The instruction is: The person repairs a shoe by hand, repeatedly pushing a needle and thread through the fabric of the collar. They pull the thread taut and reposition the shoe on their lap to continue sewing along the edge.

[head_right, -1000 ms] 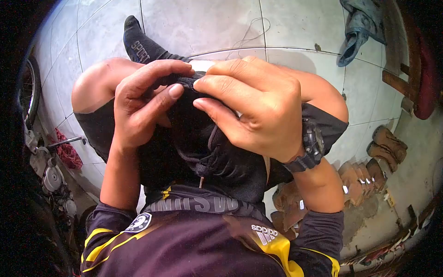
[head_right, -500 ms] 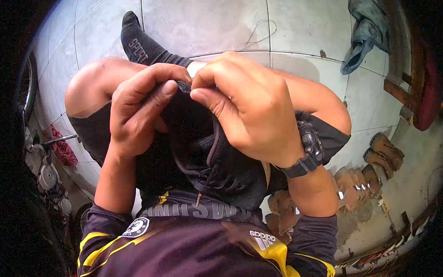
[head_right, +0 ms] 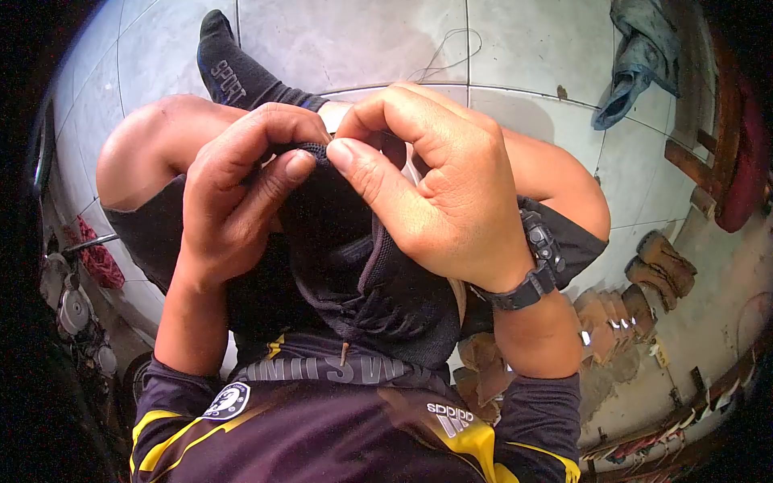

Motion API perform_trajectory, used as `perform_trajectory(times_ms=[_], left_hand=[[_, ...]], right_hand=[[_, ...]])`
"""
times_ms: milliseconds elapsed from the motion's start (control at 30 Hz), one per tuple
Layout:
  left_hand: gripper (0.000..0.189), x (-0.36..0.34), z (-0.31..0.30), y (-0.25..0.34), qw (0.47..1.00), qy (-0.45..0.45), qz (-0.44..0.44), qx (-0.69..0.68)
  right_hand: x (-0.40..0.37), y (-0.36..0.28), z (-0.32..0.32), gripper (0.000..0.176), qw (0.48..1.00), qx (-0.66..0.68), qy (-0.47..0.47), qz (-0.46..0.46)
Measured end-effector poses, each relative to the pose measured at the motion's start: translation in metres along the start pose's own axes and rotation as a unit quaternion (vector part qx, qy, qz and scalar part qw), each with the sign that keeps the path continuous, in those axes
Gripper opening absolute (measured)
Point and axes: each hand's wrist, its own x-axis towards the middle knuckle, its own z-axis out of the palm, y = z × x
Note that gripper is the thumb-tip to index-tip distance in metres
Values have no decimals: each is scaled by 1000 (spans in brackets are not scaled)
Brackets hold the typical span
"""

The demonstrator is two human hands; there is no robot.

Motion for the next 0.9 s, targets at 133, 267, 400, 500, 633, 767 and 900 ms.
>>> perform_trajectory(times_ms=[133,267,400,500,633,767,900], left_hand=[[10,1,1,-1,1000,0,22,18],[11,1,2,-3,1000,3,21,15],[11,1,2,-2,1000,2,2,-11],[12,3,2,-4,1000,8,17,-7],[11,2,-1,-1,1000,-6,-4,-14],[11,2,1,-3,1000,0,2,-12],[11,3,1,-4,1000,6,-5,-25]], right_hand=[[4,2,-4,10,998,-34,-16,-53],[3,4,-2,10,999,-6,-15,-28],[4,5,-5,9,999,0,-22,-44],[3,-3,-6,12,996,-40,-4,-74],[-5,-14,6,15,989,88,115,-32],[-8,-15,-8,18,993,-23,93,-63],[-3,-15,-12,26,977,-144,45,-153]])
